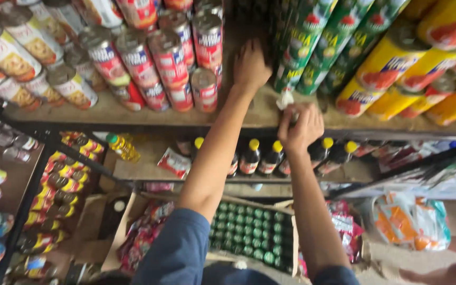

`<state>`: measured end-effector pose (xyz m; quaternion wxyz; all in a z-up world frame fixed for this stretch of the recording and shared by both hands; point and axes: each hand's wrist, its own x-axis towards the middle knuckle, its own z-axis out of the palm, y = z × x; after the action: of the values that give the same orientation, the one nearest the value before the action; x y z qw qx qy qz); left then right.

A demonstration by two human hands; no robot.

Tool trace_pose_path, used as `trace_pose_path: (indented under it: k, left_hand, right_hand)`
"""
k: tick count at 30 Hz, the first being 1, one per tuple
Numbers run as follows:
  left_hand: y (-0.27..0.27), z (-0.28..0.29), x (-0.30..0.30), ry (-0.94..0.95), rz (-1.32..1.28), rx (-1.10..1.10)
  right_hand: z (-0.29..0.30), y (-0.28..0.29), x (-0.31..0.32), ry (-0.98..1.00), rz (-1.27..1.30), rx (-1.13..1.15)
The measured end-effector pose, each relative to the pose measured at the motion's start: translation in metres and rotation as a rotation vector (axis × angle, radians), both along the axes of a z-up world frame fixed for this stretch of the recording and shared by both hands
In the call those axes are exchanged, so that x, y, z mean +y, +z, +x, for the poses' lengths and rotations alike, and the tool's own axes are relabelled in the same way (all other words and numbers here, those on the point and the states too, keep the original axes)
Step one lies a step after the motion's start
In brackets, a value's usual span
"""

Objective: The person is wiping individual canned goods with a white cloth and organizing them on shelves.

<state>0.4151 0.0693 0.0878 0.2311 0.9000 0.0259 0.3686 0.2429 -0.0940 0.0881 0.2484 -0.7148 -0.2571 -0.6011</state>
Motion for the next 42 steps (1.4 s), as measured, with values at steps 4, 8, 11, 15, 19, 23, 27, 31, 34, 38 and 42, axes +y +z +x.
trace_pose_path:
  k: [4, 8, 11, 15, 19, 23, 27, 31, 34, 38, 42]
  left_hand:
    - [0.005, -0.072, -0.008, -0.089, -0.117, -0.046]
    - [0.005, -0.176, -0.010, -0.395, -0.261, -0.259]
    - [-0.001, -0.264, -0.007, -0.506, -0.329, -0.264]
    - [-0.035, -0.335, -0.006, -0.513, -0.439, -0.206]
    - [-0.110, -0.381, 0.004, -0.450, -0.504, -0.043]
    - [-0.188, -0.402, 0.013, -0.300, -0.475, 0.081]
    - [-0.260, -0.413, 0.011, -0.333, -0.617, 0.221]
    - [-0.315, -0.429, 0.014, -0.382, -0.628, 0.387]
    - [-0.361, -0.432, 0.022, -0.373, -0.589, 0.438]
    - [-0.446, -0.438, 0.037, -0.346, -0.519, 0.540]
    - [-0.562, -0.444, 0.058, -0.271, -0.278, 0.649]
  right_hand:
    - [-0.002, -0.004, -0.004, -0.034, -0.040, 0.054]
    - [-0.014, 0.007, -0.003, 0.034, -0.037, 0.074]
    - [-0.013, 0.004, -0.013, 0.176, 0.018, 0.303]
    - [-0.067, -0.005, -0.011, 0.596, 0.258, 0.382]
    - [-0.131, -0.097, -0.007, 0.723, 0.389, 0.644]
    - [-0.182, -0.180, -0.018, 0.631, 0.465, 0.970]
    - [-0.213, -0.253, -0.026, 0.557, 0.589, 1.134]
    - [-0.234, -0.308, -0.040, 0.522, 0.734, 1.399]
    - [-0.236, -0.387, -0.050, 0.429, 0.646, 1.440]
    - [-0.236, -0.445, -0.028, 0.207, 0.353, 1.559]
    - [-0.221, -0.534, -0.005, 0.199, 0.213, 1.739]
